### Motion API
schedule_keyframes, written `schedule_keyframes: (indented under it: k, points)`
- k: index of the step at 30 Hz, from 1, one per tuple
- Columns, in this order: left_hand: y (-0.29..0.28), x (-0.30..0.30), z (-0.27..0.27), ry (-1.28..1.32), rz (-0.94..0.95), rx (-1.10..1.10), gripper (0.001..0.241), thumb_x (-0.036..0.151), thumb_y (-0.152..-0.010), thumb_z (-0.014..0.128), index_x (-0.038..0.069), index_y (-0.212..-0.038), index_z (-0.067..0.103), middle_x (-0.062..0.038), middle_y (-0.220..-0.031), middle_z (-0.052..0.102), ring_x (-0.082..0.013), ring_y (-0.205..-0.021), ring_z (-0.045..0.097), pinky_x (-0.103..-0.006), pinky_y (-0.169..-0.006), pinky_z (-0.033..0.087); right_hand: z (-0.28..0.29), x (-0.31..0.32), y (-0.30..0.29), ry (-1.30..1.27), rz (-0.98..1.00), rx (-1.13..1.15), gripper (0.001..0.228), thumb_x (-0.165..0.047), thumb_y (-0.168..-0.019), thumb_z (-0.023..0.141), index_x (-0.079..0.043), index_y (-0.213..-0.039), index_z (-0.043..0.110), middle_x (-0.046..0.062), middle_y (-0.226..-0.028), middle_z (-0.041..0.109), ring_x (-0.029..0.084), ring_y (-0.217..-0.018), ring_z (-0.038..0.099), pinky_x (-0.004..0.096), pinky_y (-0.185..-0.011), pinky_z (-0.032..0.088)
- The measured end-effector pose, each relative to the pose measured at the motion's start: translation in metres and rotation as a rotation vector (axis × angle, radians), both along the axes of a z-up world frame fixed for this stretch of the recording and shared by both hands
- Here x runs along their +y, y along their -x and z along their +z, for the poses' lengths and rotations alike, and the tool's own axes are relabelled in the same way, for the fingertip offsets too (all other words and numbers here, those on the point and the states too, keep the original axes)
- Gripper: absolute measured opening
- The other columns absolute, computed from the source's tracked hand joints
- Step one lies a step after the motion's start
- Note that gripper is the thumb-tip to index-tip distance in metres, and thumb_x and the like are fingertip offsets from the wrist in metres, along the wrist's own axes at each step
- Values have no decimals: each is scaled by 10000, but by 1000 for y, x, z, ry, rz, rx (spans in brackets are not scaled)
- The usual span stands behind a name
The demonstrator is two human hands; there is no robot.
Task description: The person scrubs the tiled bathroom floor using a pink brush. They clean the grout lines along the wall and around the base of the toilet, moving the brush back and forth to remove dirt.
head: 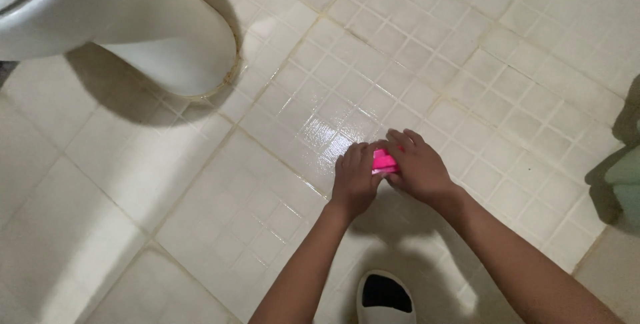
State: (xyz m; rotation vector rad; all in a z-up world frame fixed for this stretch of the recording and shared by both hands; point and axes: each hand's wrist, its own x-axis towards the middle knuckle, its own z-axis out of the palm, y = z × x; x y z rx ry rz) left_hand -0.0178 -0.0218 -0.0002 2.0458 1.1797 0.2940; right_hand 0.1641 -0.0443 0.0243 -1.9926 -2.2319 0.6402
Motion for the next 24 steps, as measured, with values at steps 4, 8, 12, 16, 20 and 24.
schedule_keyframes:
  k: [4,8,12,16,20,24]
  points:
    - [-9,9,-15,-50,-13,-9,681,335,-947,684,132,-1531,397,-154,-1482,463,-363,-1431,401,-598,-1161,306,5,7,-7,-36,22,-26,767,-327,-758,824,-160,-1441,518,154,-1547,458,434,-1417,403,497,-1142,388]
    - [-35,40,-17,-79,7,65,733,350,-922,718,103,-1515,365,-172,-1501,423,-384,-1448,340,-641,-1139,247,5,39,-20,-73,-5,-98,776,-383,-744,850,-167,-1419,532,158,-1538,454,443,-1414,405,514,-1136,385]
    - [-37,44,-12,-32,17,105,757,354,-902,718,102,-1519,359,-169,-1501,423,-372,-1445,350,-633,-1141,259,7,40,-19,-14,-68,-50,781,-368,-730,853,-176,-1418,537,139,-1549,450,429,-1412,416,492,-1128,408]
    - [-22,13,-20,-64,7,42,750,356,-907,719,95,-1518,370,-173,-1487,439,-380,-1421,381,-628,-1126,288,6,10,-15,-6,-61,18,762,-333,-748,832,-168,-1429,534,130,-1554,463,409,-1407,445,476,-1130,430]
    - [-19,-4,-10,-77,2,-40,703,313,-943,695,92,-1532,383,-167,-1475,462,-378,-1407,425,-628,-1121,309,3,-3,-16,13,-42,3,750,-320,-753,831,-178,-1426,536,128,-1547,458,420,-1412,420,486,-1137,403]
    - [-30,7,-15,-55,8,-1,704,283,-934,688,100,-1537,375,-164,-1477,453,-372,-1419,404,-635,-1132,287,-1,13,-25,-41,-7,-50,752,-383,-746,846,-185,-1409,551,146,-1539,449,437,-1414,396,509,-1148,363]
